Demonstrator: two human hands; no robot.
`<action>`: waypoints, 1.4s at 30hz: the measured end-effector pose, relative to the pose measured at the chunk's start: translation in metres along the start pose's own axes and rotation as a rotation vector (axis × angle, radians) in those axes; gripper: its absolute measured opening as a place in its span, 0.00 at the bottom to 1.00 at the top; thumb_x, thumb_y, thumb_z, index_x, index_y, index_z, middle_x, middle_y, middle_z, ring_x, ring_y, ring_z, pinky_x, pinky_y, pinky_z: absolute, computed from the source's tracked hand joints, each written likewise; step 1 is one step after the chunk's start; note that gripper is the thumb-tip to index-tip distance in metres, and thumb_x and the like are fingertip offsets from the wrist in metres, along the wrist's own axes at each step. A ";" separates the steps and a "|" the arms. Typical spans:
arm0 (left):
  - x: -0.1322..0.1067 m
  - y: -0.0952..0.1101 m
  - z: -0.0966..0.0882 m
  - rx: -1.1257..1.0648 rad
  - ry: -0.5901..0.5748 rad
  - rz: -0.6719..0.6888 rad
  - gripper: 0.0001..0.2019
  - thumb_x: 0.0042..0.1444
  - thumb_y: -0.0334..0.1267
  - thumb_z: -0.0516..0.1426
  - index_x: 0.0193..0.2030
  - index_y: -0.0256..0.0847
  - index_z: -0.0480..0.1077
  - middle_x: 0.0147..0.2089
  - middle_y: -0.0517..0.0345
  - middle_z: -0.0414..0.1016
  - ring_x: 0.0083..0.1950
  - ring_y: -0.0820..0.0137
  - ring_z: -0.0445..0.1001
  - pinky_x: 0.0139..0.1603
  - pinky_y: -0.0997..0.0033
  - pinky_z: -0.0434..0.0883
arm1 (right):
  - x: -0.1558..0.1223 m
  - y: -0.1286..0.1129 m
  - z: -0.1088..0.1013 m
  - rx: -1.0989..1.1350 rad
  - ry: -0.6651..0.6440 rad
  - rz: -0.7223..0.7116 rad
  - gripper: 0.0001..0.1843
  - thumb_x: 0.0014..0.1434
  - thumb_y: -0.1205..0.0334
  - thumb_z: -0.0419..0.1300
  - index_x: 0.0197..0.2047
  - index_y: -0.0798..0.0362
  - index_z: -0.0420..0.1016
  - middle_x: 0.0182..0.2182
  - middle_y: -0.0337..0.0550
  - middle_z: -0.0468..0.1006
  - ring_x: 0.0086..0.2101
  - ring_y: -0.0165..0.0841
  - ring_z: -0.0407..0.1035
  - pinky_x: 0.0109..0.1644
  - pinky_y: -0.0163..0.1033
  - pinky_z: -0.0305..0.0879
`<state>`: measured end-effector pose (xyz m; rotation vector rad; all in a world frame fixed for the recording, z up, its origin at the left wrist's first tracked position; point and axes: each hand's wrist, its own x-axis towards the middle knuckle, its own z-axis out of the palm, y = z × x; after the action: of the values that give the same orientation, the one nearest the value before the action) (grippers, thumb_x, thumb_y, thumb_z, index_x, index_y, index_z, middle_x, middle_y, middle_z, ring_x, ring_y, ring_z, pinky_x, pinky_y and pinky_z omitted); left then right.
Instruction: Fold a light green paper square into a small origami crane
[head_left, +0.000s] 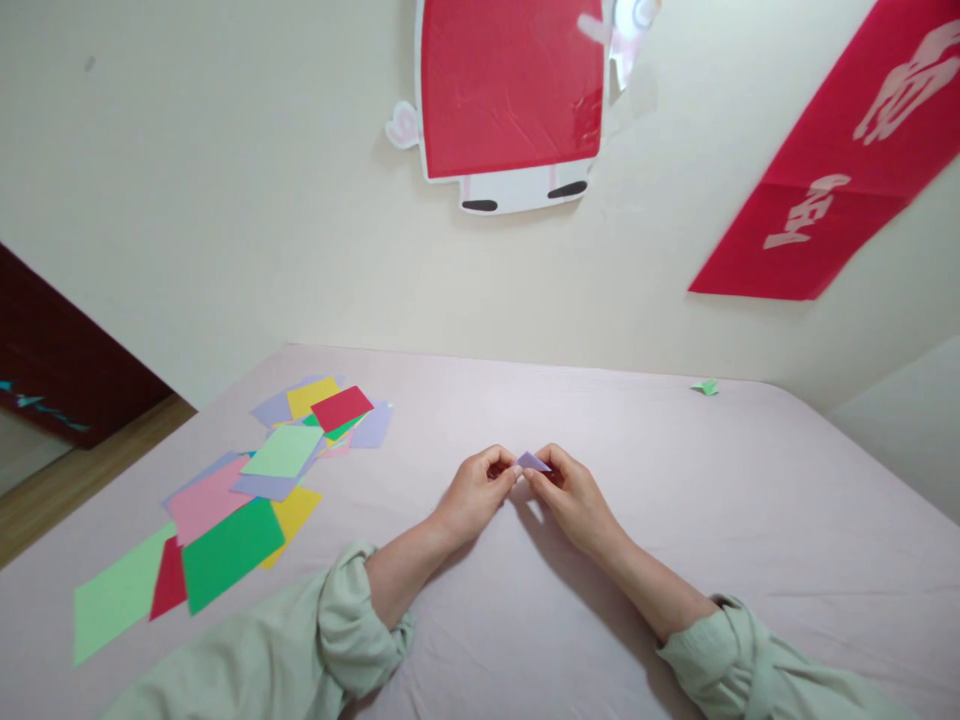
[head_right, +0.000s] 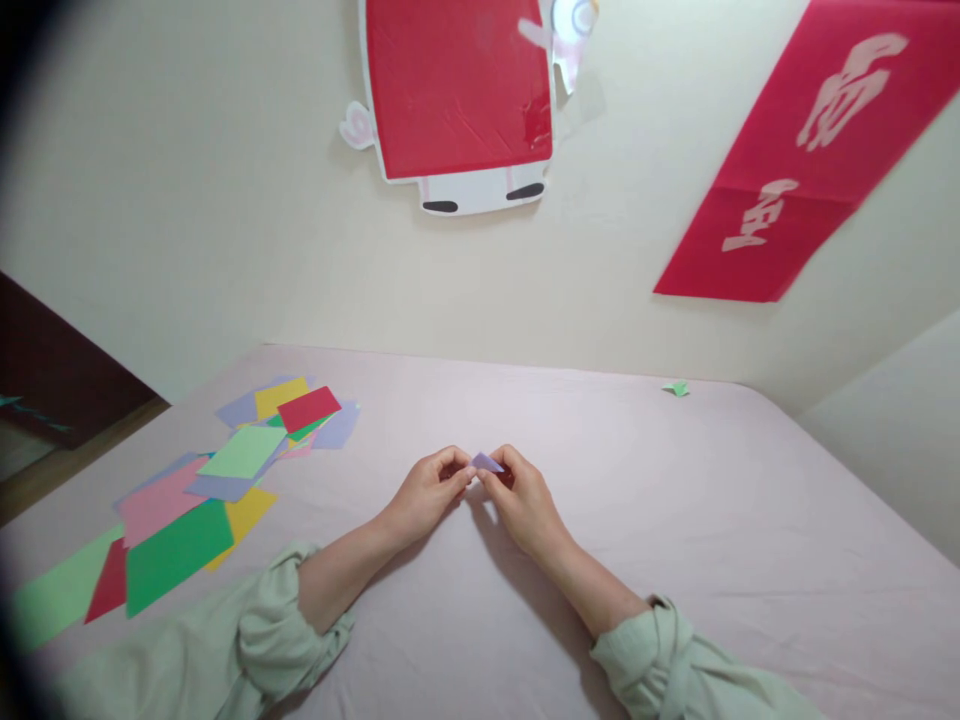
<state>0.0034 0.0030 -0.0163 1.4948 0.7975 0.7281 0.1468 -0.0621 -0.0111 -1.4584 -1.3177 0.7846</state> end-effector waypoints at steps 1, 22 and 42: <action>0.000 0.000 0.000 -0.008 -0.002 -0.006 0.09 0.53 0.42 0.57 0.29 0.37 0.67 0.24 0.65 0.63 0.26 0.76 0.59 0.28 0.75 0.58 | 0.000 0.000 0.000 0.001 0.004 0.009 0.10 0.59 0.56 0.57 0.29 0.52 0.66 0.24 0.35 0.66 0.27 0.30 0.60 0.31 0.35 0.57; 0.002 0.002 -0.001 0.031 0.050 -0.053 0.13 0.53 0.47 0.57 0.30 0.39 0.66 0.22 0.66 0.62 0.23 0.76 0.59 0.25 0.76 0.57 | 0.005 0.002 -0.010 0.159 -0.004 0.078 0.17 0.59 0.47 0.57 0.29 0.53 0.72 0.26 0.40 0.75 0.29 0.32 0.69 0.37 0.38 0.65; 0.001 0.003 0.001 0.014 -0.024 -0.045 0.12 0.53 0.46 0.57 0.30 0.38 0.67 0.22 0.65 0.64 0.24 0.76 0.60 0.26 0.75 0.58 | 0.003 0.002 -0.006 0.047 0.008 0.024 0.13 0.59 0.53 0.56 0.28 0.52 0.67 0.22 0.35 0.68 0.25 0.29 0.61 0.30 0.35 0.57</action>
<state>0.0048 0.0031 -0.0132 1.4903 0.8170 0.6712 0.1541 -0.0602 -0.0109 -1.4412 -1.2701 0.8188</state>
